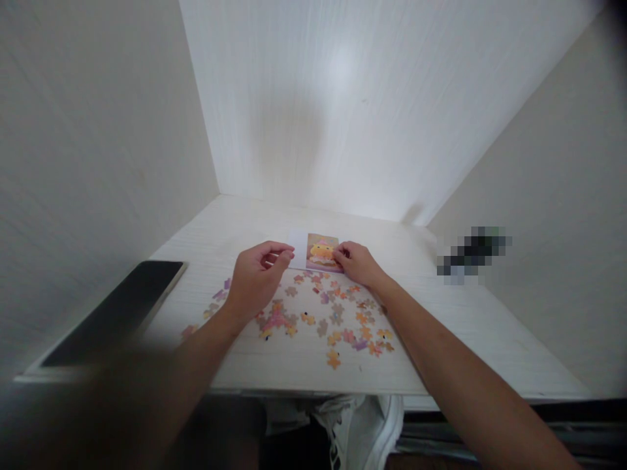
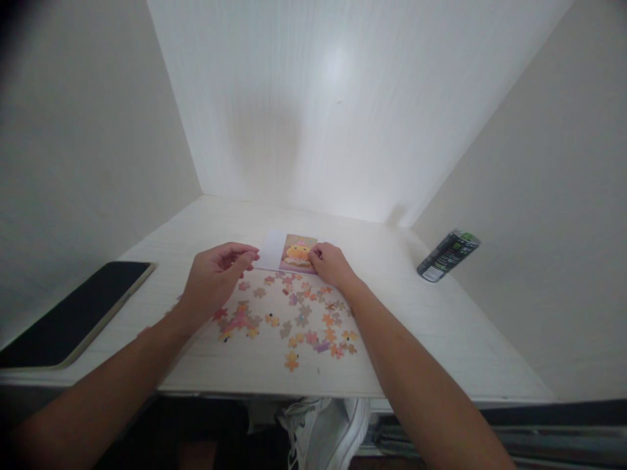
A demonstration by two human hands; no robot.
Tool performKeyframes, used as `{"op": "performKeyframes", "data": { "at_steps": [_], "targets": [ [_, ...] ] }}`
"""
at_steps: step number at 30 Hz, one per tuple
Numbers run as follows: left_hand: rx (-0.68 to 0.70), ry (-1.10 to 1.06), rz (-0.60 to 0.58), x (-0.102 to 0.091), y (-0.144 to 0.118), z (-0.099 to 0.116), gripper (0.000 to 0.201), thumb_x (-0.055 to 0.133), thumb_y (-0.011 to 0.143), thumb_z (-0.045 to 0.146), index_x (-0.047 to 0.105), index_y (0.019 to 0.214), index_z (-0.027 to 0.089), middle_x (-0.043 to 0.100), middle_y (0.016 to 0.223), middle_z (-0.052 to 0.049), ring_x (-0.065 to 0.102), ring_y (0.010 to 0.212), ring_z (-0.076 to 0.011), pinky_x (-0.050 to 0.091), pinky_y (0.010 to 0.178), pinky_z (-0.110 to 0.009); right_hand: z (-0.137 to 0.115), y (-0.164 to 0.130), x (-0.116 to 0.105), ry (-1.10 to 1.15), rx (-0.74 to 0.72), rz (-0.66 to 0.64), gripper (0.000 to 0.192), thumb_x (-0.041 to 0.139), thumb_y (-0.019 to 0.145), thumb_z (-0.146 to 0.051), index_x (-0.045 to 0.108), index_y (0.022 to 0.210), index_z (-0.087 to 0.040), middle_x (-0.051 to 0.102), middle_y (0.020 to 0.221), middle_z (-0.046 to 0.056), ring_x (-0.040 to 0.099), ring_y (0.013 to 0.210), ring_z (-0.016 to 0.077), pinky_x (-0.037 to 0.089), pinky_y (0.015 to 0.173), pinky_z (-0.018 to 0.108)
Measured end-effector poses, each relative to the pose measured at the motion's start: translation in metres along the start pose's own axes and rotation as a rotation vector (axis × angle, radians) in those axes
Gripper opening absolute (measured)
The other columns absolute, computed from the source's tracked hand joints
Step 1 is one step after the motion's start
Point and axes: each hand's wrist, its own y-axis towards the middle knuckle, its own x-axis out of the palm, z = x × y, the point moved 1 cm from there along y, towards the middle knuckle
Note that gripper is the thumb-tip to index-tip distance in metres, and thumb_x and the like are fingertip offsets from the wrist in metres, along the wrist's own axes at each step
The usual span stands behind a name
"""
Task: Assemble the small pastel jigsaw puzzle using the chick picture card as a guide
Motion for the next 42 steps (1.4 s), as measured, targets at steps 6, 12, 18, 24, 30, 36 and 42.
{"op": "performKeyframes", "data": {
  "at_steps": [6,12,18,24,30,36,42],
  "targets": [
    [-0.009,0.019,-0.010,0.000,0.000,-0.002,0.024,0.065,0.082,0.036,0.074,0.089,0.015,0.067,0.067,-0.002,0.056,0.057,-0.0111,0.041,0.049,-0.020,0.000,0.000,-0.001,0.019,-0.008,-0.006,0.023,0.051,0.088,-0.028,0.061,0.071,-0.017,0.063,0.071,0.003,0.051,0.067,0.0139,0.034,0.063,0.027],
    [-0.017,0.025,-0.014,0.000,-0.001,-0.004,0.024,0.065,0.081,0.037,0.074,0.088,0.016,0.067,0.066,-0.001,0.057,0.057,-0.0115,0.042,0.047,-0.019,-0.002,-0.001,-0.005,0.068,-0.002,0.033,0.020,0.049,0.089,-0.028,0.063,0.079,-0.017,0.066,0.077,0.004,0.054,0.071,0.0149,0.037,0.067,0.027],
    [0.000,0.034,-0.009,-0.001,-0.002,-0.006,0.024,0.067,0.081,0.038,0.073,0.088,0.016,0.068,0.068,-0.002,0.057,0.056,-0.0119,0.044,0.047,-0.020,-0.017,-0.006,-0.012,0.376,-0.005,-0.016,0.025,0.053,0.088,-0.039,0.058,0.077,-0.018,0.057,0.069,0.000,0.048,0.064,0.0135,0.036,0.062,0.027],
    [0.145,0.119,-0.097,0.002,-0.005,-0.008,0.033,0.069,0.081,0.043,0.072,0.104,0.020,0.074,0.086,-0.005,0.064,0.064,-0.0136,0.048,0.055,-0.023,-0.053,-0.020,-0.015,0.741,-0.115,-0.250,0.033,0.058,0.087,-0.050,0.056,0.075,-0.019,0.047,0.066,-0.003,0.040,0.060,0.0110,0.031,0.057,0.026],
    [0.261,0.251,-0.210,0.006,-0.007,-0.007,0.023,0.065,0.086,0.038,0.074,0.100,0.023,0.074,0.088,-0.003,0.065,0.072,-0.0149,0.047,0.062,-0.026,-0.060,-0.025,-0.013,0.782,-0.152,-0.395,0.034,0.059,0.087,-0.051,0.057,0.075,-0.019,0.048,0.068,-0.003,0.041,0.060,0.0104,0.032,0.056,0.026],
    [0.317,0.320,-0.240,0.004,-0.007,-0.005,0.025,0.060,0.088,0.041,0.072,0.099,0.022,0.073,0.090,-0.004,0.065,0.076,-0.0163,0.047,0.065,-0.026,-0.054,-0.021,-0.021,0.799,-0.142,-0.366,0.033,0.062,0.084,-0.050,0.060,0.075,-0.018,0.052,0.067,-0.003,0.044,0.060,0.0102,0.034,0.057,0.025],
    [0.378,0.486,-0.298,0.002,-0.004,-0.004,0.026,0.057,0.088,0.041,0.072,0.091,0.020,0.070,0.091,-0.006,0.064,0.078,-0.0183,0.048,0.073,-0.030,-0.021,-0.011,-0.039,0.514,-0.039,-0.166,0.028,0.067,0.078,-0.045,0.069,0.079,-0.016,0.056,0.064,-0.002,0.044,0.058,0.0103,0.033,0.055,0.026]
  ]
}}
